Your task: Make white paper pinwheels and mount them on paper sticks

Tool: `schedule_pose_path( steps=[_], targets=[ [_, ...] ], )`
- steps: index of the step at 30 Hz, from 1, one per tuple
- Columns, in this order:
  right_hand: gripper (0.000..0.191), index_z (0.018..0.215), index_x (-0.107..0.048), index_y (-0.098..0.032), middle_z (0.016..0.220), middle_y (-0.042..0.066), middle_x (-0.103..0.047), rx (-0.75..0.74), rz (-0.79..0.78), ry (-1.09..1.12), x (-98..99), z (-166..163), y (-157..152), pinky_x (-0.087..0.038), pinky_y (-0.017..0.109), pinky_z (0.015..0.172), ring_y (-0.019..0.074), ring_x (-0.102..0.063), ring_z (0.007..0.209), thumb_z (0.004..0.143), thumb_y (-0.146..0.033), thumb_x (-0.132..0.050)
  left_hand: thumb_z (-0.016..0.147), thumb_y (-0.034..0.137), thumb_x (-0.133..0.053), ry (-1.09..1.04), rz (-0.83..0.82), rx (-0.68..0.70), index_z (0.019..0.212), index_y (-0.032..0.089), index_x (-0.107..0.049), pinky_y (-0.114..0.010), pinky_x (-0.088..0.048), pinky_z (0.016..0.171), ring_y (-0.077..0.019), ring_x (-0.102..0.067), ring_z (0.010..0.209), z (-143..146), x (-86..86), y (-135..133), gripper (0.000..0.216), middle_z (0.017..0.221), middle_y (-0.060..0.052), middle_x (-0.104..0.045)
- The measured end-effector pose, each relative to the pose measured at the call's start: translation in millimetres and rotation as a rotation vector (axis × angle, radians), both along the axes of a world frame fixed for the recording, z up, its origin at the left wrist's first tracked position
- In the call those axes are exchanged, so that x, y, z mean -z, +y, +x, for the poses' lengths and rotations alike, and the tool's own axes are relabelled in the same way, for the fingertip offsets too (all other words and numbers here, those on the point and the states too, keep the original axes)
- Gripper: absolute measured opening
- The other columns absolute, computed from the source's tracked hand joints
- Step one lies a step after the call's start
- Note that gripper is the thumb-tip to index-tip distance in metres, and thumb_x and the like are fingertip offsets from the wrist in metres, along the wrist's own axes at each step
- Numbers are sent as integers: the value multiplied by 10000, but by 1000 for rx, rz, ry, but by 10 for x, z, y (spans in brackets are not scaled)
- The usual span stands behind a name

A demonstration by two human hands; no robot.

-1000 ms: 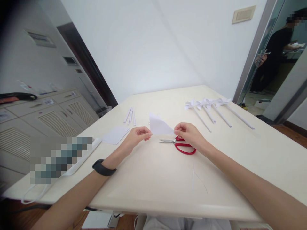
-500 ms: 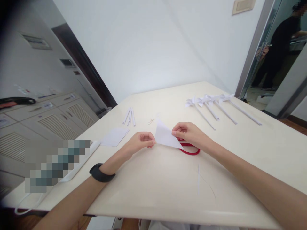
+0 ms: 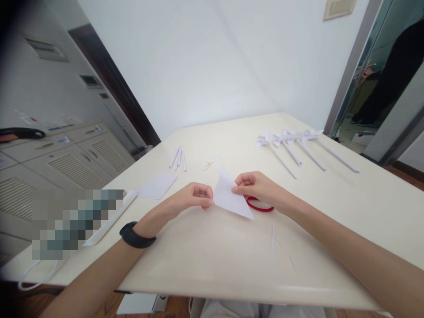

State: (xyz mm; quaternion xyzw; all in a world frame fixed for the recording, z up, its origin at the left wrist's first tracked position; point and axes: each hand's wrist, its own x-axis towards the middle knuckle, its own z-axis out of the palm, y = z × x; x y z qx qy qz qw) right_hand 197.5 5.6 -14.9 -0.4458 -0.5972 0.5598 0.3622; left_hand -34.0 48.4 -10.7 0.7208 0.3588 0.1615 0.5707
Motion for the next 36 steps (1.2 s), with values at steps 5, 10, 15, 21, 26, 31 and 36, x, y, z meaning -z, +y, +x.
schedule_pose_path(
  steps=[5,10,15,21,26,31,36],
  targets=[
    [317,632,-508,-170,528,-37,-494,5,-56,-35,74,47,39,-145,225,405,40,-290,407,647,-408,-716,687,231,-645,69,1,-10,649,157,-609,-232,-386,590,-107,-519,592,10,-82,-2,91,591,16,-583],
    [324,612,-480,-177,510,-51,-447,15,-54,2,161,40,60,-121,232,405,39,-250,393,668,-411,-698,665,256,-666,87,19,-47,644,159,-607,-237,-395,593,-105,-522,589,20,-50,4,116,600,19,-582],
    [294,600,-513,-174,521,-42,-486,42,28,-83,128,20,49,-203,228,424,57,-331,421,667,-396,-695,661,234,-665,84,-20,-16,624,156,-604,-223,-387,581,-94,-518,581,22,-46,-26,106,586,26,-587],
    [222,683,-592,-171,641,-9,-562,5,57,-92,72,15,35,-326,229,521,104,-490,582,694,-377,-674,653,195,-659,106,-64,51,606,156,-601,-217,-367,548,-93,-507,565,21,-68,-43,85,563,28,-579],
    [251,617,-552,-169,559,-18,-543,17,7,-90,125,18,50,-262,224,453,78,-420,473,679,-372,-687,657,211,-653,141,-63,80,622,160,-605,-226,-376,550,-101,-512,570,12,-63,-21,78,574,21,-582],
    [330,560,-500,-170,514,-32,-515,44,24,-137,102,4,25,-212,233,442,57,-332,421,692,-421,-669,664,215,-646,136,-63,114,626,163,-604,-223,-377,548,-105,-513,582,3,-77,-14,76,585,17,-579],
    [291,575,-530,-171,554,-32,-533,-68,45,-203,43,-16,-14,-243,243,478,74,-377,464,696,-402,-658,628,207,-660,129,-111,182,594,162,-604,-222,-384,546,-99,-503,560,-4,-53,-38,80,574,25,-567]
  ],
)
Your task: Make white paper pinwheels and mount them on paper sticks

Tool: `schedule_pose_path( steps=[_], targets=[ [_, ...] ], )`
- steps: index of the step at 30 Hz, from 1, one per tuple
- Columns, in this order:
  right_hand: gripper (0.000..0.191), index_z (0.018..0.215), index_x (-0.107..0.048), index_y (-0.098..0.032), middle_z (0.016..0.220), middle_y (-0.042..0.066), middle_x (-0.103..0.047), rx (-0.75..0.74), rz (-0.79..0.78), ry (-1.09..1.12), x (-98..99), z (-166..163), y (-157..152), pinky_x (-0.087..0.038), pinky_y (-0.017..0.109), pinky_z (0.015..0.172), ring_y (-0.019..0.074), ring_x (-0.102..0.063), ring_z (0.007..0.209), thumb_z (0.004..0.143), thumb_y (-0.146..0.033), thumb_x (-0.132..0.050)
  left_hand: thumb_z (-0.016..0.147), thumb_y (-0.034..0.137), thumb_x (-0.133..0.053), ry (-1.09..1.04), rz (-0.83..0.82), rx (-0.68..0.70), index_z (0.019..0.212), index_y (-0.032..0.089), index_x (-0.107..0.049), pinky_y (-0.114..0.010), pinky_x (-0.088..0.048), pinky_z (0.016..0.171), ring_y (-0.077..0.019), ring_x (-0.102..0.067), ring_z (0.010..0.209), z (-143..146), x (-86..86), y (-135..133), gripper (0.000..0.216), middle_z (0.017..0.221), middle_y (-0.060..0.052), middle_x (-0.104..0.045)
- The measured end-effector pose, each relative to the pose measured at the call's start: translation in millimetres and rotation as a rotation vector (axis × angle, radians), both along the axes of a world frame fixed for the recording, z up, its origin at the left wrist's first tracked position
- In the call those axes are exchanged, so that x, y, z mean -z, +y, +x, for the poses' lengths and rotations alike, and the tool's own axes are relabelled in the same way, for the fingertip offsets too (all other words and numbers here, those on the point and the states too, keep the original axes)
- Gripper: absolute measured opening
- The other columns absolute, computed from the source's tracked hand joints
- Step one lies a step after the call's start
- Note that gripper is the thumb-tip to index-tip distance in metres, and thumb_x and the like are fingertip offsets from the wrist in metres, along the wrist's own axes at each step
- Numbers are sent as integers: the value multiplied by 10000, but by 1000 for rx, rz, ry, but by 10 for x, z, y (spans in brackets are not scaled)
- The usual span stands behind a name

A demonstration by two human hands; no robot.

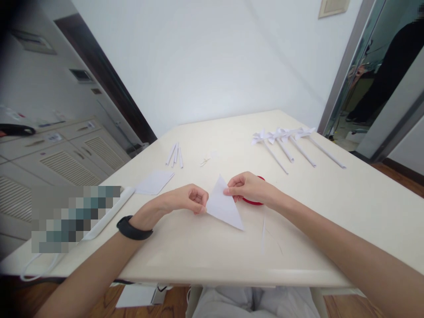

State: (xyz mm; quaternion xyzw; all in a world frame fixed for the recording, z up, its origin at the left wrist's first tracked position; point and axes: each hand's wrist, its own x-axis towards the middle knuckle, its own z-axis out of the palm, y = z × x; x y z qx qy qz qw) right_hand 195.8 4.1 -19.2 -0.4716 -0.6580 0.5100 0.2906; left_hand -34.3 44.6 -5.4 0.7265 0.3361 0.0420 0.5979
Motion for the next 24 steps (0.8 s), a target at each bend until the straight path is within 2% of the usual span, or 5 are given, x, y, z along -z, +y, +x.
schedule_pose_path(
  steps=[5,12,16,20,24],
  targets=[
    [283,584,-529,-169,582,-28,-530,-32,-8,73,-11,-3,-26,-289,237,522,88,-438,530,730,-392,-623,615,165,-655,17,-53,79,597,168,-625,-212,-386,536,-96,-496,552,-22,14,21,36,569,27,-566],
    [328,555,-493,-167,533,-32,-518,77,0,84,22,-45,-31,-247,221,459,59,-384,450,703,-414,-648,637,189,-631,82,18,48,597,176,-626,-223,-403,550,-109,-492,554,-65,-7,93,42,564,20,-554],
    [351,559,-514,-165,541,-17,-541,54,24,38,11,-52,-41,-268,221,458,72,-425,463,700,-459,-645,647,193,-631,94,11,81,600,176,-624,-218,-387,538,-105,-484,545,-72,21,90,50,559,25,-552],
    [265,623,-555,-167,593,-18,-559,12,57,102,-4,-42,-45,-295,221,490,84,-472,521,740,-397,-615,655,159,-631,74,-48,140,628,169,-624,-209,-372,546,-94,-488,556,-76,54,80,29,577,29,-571],
    [235,618,-534,-162,565,-30,-538,50,52,156,11,-43,-42,-282,214,484,70,-443,497,742,-341,-624,666,144,-625,60,-68,142,639,165,-621,-211,-369,557,-89,-480,557,-83,31,78,35,577,33,-562]
  ],
)
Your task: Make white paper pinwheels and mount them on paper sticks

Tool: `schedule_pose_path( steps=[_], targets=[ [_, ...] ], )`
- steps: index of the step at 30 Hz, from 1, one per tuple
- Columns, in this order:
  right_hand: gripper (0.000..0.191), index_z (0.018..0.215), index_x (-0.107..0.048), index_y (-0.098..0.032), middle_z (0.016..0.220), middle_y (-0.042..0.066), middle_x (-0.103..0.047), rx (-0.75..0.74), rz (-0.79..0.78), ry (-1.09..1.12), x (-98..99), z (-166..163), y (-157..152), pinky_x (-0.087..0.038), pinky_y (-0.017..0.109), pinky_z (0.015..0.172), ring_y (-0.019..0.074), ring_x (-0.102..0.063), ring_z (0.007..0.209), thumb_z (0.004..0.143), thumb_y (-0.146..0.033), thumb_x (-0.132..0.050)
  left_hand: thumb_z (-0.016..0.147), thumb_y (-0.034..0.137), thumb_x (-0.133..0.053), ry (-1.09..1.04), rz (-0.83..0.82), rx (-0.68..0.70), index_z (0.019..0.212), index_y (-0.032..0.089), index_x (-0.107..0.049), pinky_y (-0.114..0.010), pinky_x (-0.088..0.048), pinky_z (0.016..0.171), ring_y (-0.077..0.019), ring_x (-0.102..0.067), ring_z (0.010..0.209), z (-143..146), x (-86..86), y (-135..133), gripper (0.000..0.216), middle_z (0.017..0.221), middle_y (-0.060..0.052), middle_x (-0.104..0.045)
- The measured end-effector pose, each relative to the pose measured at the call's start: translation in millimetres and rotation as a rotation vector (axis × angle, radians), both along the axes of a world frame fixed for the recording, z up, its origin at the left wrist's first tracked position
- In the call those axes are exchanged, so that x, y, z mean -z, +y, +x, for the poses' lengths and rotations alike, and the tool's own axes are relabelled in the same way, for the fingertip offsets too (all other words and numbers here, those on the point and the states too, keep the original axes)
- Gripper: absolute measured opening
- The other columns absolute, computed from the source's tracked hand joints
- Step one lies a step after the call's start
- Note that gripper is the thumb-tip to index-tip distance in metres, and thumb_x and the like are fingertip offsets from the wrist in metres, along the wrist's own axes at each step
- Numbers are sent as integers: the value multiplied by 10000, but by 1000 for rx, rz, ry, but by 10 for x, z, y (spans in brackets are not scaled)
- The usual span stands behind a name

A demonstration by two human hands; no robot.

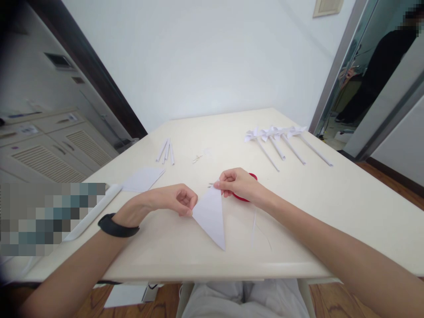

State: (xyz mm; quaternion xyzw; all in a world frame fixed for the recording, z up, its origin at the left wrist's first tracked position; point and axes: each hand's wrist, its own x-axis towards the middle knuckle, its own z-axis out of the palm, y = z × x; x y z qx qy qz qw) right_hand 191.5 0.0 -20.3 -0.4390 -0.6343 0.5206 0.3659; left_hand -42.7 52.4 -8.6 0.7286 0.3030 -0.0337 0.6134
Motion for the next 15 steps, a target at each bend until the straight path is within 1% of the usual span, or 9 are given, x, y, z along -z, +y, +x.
schedule_pose_path(
  steps=[4,9,11,15],
  targets=[
    [248,598,-523,-164,542,-34,-524,27,-22,19,18,2,1,-295,213,485,70,-439,484,742,-337,-628,666,162,-633,1,0,-18,626,167,-617,-209,-359,539,-89,-471,546,-5,-39,-1,43,565,37,-548],
    [246,621,-562,-156,587,-6,-559,-34,27,32,-6,25,9,-365,221,561,95,-504,561,790,-335,-583,659,163,-634,-8,-8,-19,627,165,-615,-215,-369,546,-93,-476,555,2,-26,-5,37,578,30,-556],
    [245,630,-560,-156,593,-6,-549,-9,52,54,-25,35,10,-381,227,579,101,-510,577,801,-330,-570,662,173,-631,-16,29,-57,620,164,-607,-218,-377,555,-96,-483,566,9,-22,-10,48,588,26,-558],
    [256,618,-538,-156,590,-21,-507,59,136,108,-70,37,-9,-375,231,562,96,-471,563,806,-328,-568,670,169,-616,-64,105,-117,621,159,-586,-217,-373,562,-96,-488,575,21,-47,-23,58,583,30,-550]
  ],
)
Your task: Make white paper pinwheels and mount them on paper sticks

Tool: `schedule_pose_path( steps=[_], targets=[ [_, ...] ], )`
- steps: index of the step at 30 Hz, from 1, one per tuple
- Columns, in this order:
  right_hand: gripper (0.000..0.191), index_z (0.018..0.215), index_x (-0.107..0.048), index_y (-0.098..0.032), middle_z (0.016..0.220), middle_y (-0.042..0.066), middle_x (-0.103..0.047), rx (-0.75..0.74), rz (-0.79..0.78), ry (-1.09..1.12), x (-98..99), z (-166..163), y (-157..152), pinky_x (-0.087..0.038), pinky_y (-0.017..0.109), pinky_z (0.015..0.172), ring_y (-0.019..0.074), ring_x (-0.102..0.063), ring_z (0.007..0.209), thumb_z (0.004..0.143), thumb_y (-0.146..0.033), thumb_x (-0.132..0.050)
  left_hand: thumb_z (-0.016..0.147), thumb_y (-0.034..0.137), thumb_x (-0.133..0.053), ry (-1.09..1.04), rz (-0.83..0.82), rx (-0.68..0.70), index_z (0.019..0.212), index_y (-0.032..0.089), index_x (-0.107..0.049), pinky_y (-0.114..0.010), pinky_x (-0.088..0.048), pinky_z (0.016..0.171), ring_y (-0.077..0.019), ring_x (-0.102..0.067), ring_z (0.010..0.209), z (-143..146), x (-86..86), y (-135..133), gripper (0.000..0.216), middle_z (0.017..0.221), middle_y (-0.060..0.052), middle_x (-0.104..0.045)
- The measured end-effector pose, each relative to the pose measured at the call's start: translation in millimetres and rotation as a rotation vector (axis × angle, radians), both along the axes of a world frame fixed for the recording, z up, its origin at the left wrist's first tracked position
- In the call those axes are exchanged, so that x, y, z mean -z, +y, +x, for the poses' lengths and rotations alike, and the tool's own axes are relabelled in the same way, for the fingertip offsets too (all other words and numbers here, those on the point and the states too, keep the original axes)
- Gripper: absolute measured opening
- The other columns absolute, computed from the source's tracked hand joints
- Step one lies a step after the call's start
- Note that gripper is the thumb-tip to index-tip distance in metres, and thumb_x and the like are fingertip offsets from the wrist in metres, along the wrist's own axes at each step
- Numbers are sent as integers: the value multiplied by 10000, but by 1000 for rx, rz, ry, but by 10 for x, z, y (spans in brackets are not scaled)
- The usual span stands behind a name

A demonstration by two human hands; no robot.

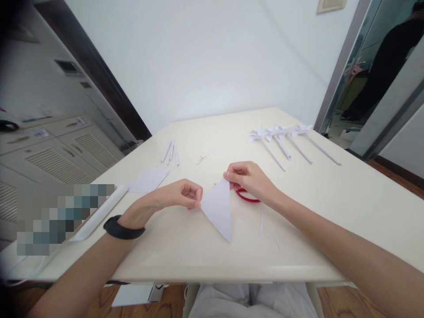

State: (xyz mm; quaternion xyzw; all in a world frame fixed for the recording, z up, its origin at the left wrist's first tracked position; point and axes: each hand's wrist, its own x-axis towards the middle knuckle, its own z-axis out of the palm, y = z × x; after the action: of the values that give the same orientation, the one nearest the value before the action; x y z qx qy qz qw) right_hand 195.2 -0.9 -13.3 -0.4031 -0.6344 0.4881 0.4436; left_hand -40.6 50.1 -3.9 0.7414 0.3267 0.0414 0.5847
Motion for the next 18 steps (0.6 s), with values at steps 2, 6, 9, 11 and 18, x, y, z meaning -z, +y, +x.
schedule_pose_path(
  steps=[2,6,9,11,18],
  targets=[
    [252,620,-537,-156,581,-29,-487,14,37,18,-23,-10,-18,-361,228,547,90,-447,551,815,-313,-560,679,175,-615,-18,25,-16,627,159,-577,-214,-364,554,-93,-485,571,2,-19,-7,67,580,35,-543],
    [255,615,-558,-155,576,-27,-481,74,93,1,-52,-31,-53,-358,228,536,91,-445,552,832,-289,-549,707,198,-611,-21,82,-13,643,159,-562,-209,-354,546,-90,-487,573,12,-22,-19,90,587,39,-532],
    [216,687,-635,-158,539,-27,-487,148,142,-16,-71,-26,-73,-369,230,523,98,-455,531,830,-306,-569,746,217,-583,-40,269,-57,667,163,-555,-214,-385,563,-97,-508,593,39,21,-36,99,625,27,-557],
    [227,798,-683,-164,492,-27,-495,139,171,-2,-91,-13,-80,-391,239,527,104,-462,499,845,-343,-553,768,197,-556,-77,613,-154,690,166,-559,-230,-414,595,-108,-528,626,59,60,-46,84,676,10,-582],
    [467,982,-590,-174,714,73,-685,15,-208,83,-55,26,-12,-473,268,599,168,-622,628,859,-578,-390,720,58,-618,-347,1857,-235,772,176,-583,-257,-447,583,-132,-551,646,2,98,-32,133,679,-10,-600]
  ],
)
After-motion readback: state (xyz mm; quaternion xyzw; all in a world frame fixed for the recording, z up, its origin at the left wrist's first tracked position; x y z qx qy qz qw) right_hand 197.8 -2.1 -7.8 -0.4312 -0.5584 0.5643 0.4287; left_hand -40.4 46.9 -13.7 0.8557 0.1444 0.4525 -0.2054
